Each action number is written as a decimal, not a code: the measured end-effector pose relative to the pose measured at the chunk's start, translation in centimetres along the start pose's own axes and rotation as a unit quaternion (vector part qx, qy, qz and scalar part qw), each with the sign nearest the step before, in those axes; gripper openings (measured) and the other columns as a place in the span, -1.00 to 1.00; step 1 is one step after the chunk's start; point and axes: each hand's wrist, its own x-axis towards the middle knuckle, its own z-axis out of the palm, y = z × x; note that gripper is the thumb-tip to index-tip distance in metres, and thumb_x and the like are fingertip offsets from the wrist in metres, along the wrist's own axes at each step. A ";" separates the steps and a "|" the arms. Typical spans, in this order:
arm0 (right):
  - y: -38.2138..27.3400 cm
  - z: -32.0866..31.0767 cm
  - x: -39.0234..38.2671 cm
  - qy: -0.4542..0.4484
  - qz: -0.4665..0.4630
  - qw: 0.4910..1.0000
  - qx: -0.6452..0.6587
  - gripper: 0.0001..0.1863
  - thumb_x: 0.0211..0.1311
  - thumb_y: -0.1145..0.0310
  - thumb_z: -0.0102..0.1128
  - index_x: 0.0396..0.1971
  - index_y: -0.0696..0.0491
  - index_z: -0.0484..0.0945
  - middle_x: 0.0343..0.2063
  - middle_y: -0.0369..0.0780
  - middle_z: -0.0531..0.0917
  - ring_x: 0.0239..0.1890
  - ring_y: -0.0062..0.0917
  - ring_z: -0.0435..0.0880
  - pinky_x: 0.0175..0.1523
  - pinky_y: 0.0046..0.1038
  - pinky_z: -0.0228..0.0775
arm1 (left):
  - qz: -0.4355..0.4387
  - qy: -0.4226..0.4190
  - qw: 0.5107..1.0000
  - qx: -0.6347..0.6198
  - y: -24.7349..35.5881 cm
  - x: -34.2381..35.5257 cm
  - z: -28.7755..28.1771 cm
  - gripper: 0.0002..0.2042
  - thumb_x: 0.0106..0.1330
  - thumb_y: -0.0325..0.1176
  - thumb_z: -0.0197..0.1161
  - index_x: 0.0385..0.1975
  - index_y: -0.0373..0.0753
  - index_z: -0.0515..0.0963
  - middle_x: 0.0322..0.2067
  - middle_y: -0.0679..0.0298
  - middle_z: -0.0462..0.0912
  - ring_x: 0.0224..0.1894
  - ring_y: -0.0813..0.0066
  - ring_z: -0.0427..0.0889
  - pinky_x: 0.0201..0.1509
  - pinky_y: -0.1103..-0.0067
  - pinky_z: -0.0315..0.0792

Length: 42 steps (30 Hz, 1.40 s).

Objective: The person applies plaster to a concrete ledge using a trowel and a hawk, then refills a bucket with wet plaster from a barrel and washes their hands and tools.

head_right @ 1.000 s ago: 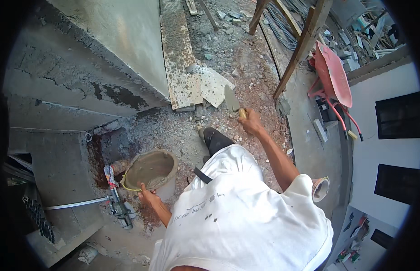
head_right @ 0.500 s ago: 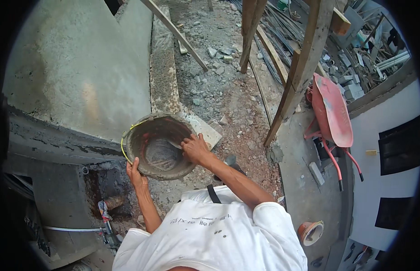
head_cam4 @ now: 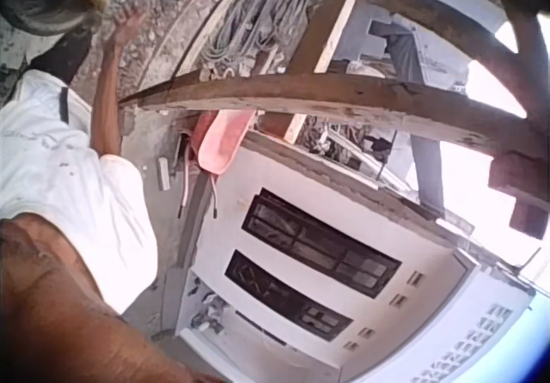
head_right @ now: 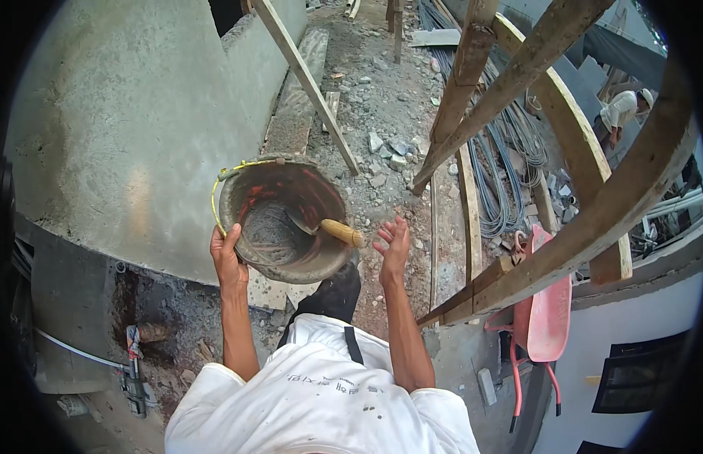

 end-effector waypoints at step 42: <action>-1.9 17.6 130.6 0.066 0.250 0.928 0.267 -0.56 -0.01 0.49 -0.02 -0.04 -0.04 0.33 -0.16 -0.17 0.49 -0.11 -0.27 0.51 -0.05 -0.14 0.46 | -0.343 0.119 0.831 0.421 -64.1 91.2 29.3 -0.82 0.14 -0.35 0.28 -0.49 -0.23 0.38 -0.59 0.30 0.53 -0.60 0.59 0.49 -0.58 0.61 0.39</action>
